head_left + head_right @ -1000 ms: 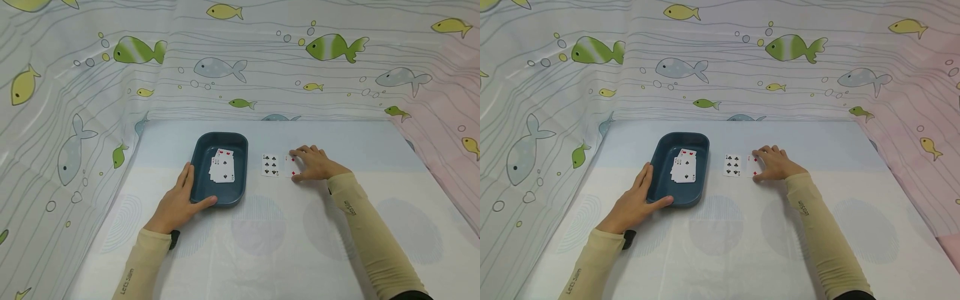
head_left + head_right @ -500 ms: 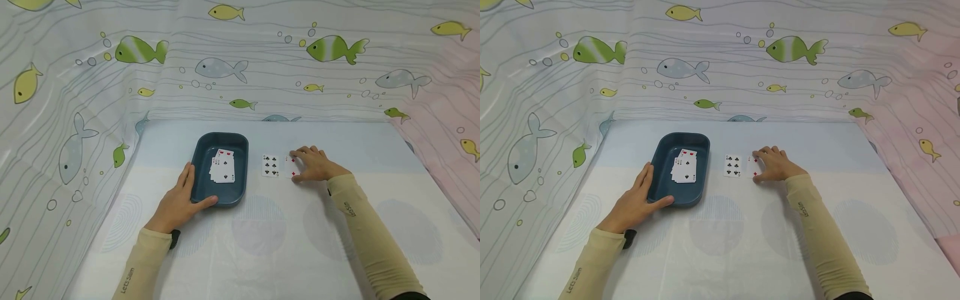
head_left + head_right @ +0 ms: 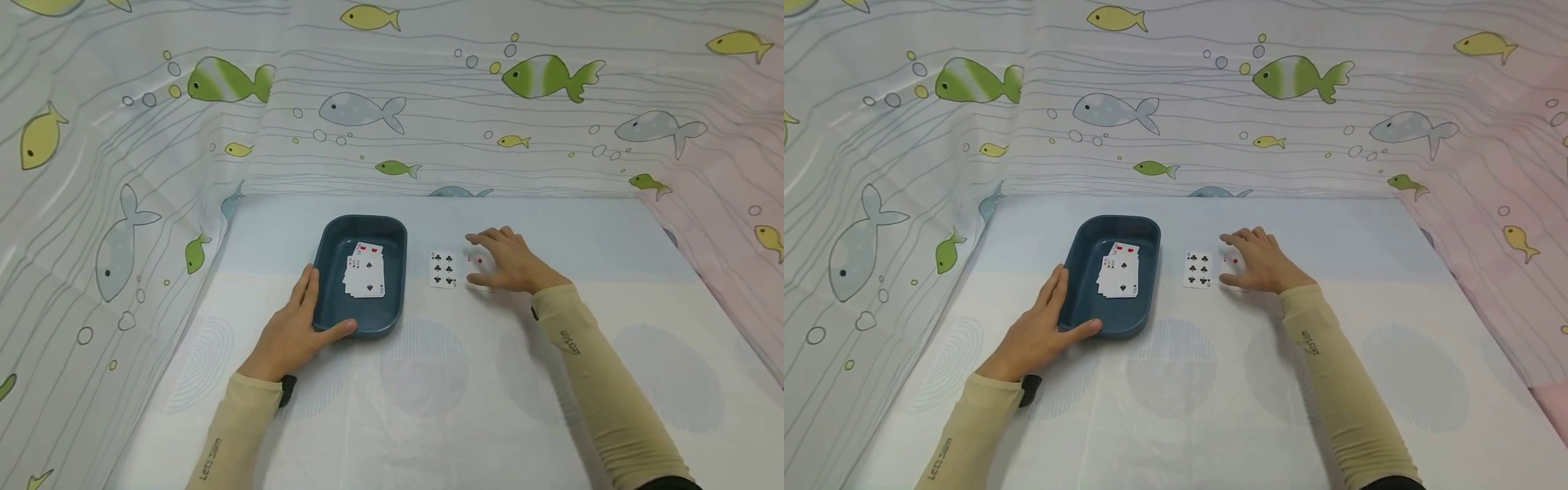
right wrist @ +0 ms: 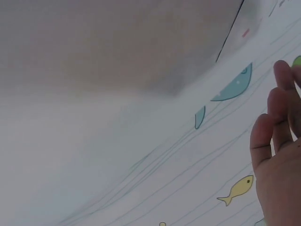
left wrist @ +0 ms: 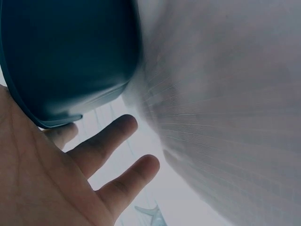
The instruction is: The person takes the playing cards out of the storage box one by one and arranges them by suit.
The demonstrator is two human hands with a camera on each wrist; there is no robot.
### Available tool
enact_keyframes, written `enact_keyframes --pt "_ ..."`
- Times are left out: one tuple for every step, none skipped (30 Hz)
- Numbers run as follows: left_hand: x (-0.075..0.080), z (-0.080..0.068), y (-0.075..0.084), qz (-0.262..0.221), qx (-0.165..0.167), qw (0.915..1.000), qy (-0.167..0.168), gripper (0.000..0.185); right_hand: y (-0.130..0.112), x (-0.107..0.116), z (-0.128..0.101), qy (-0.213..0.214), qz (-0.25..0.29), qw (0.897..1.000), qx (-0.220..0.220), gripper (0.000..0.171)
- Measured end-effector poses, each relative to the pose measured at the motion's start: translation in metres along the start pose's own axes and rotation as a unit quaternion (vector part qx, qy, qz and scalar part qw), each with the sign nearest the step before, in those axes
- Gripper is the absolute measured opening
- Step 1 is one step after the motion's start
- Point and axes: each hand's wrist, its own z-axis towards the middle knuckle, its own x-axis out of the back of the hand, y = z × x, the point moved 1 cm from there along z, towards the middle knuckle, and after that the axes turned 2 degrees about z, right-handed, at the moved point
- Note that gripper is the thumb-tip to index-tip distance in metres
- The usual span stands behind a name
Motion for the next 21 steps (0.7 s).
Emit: enact_keyframes --pt "0.000 0.000 0.000 0.000 -0.001 1.0000 0.000 0.123 -0.001 0.001 0.001 0.007 0.003 1.000 0.004 0.083" --pt "0.000 0.000 0.000 0.001 -0.002 1.0000 0.000 0.123 -0.002 0.002 0.001 0.013 0.006 1.000 0.007 0.083" --pt "0.000 0.000 0.000 0.001 -0.002 1.0000 0.001 0.123 -0.003 0.002 0.001 0.017 0.009 1.000 0.009 0.083" --pt "0.000 0.000 0.000 0.001 -0.002 1.0000 0.000 0.123 -0.005 0.003 0.001 0.020 0.014 1.000 0.011 0.083" --pt "0.000 0.000 0.000 0.002 -0.002 1.0000 0.000 0.123 -0.006 0.004 0.001 0.022 0.017 1.000 0.012 0.082" --pt "0.000 0.000 -0.001 0.003 -0.002 1.0000 0.000 0.123 -0.007 0.004 0.002 0.023 0.021 0.999 0.012 0.082" --pt "0.000 0.000 -0.001 0.004 -0.002 1.0000 -0.001 0.123 -0.009 0.005 0.002 0.023 0.024 0.999 0.011 0.082" --pt "0.000 0.000 -0.001 0.005 -0.002 1.0000 -0.001 0.123 -0.010 0.006 0.002 0.023 0.028 0.999 0.010 0.082" --pt "-0.001 0.000 -0.001 0.006 -0.002 1.0000 -0.001 0.123 -0.011 0.006 0.002 0.022 0.030 0.999 0.008 0.082" --pt "-0.001 0.000 -0.001 0.006 -0.002 1.0000 -0.001 0.123 -0.013 0.007 0.003 0.022 0.033 0.999 0.007 0.082" --pt "-0.001 0.000 -0.002 0.007 -0.001 1.0000 -0.001 0.122 -0.014 0.007 0.003 0.022 0.034 0.999 0.007 0.082" --pt "-0.001 0.001 -0.002 0.006 -0.001 1.0000 -0.001 0.122 -0.016 0.008 0.003 0.023 0.035 0.999 0.007 0.082" --pt "-0.001 0.001 -0.002 0.006 -0.001 1.0000 -0.001 0.122 -0.018 0.009 0.004 0.025 0.035 0.999 0.008 0.082" --pt "-0.001 0.001 -0.003 0.006 -0.001 1.0000 -0.001 0.122 -0.019 0.009 0.004 0.027 0.035 0.999 0.010 0.082" --pt "-0.001 0.001 -0.003 0.006 -0.001 1.0000 -0.001 0.122 -0.021 0.010 0.005 0.029 0.035 0.999 0.013 0.081" --pt "-0.002 0.001 -0.003 0.005 -0.002 1.0000 0.000 0.122 -0.023 0.011 0.006 0.032 0.037 0.999 0.017 0.081" --pt "-0.002 0.001 -0.003 0.005 -0.002 1.0000 0.000 0.122 -0.025 0.012 0.006 0.033 0.035 0.999 0.021 0.081" --pt "-0.002 0.002 -0.003 0.004 -0.003 1.0000 0.001 0.122 -0.028 0.013 0.007 0.034 0.034 0.999 0.025 0.081" --pt "-0.002 0.002 -0.003 0.004 -0.004 1.0000 0.001 0.122 -0.030 0.014 0.008 0.035 0.033 0.998 0.029 0.081" --pt "-0.002 0.002 -0.003 0.003 -0.004 1.0000 0.001 0.122 -0.032 0.015 0.009 0.037 0.032 0.998 0.033 0.082" --pt "-0.002 0.002 -0.003 0.003 -0.005 1.0000 0.002 0.122 -0.034 0.016 0.010 0.038 0.030 0.998 0.038 0.082"
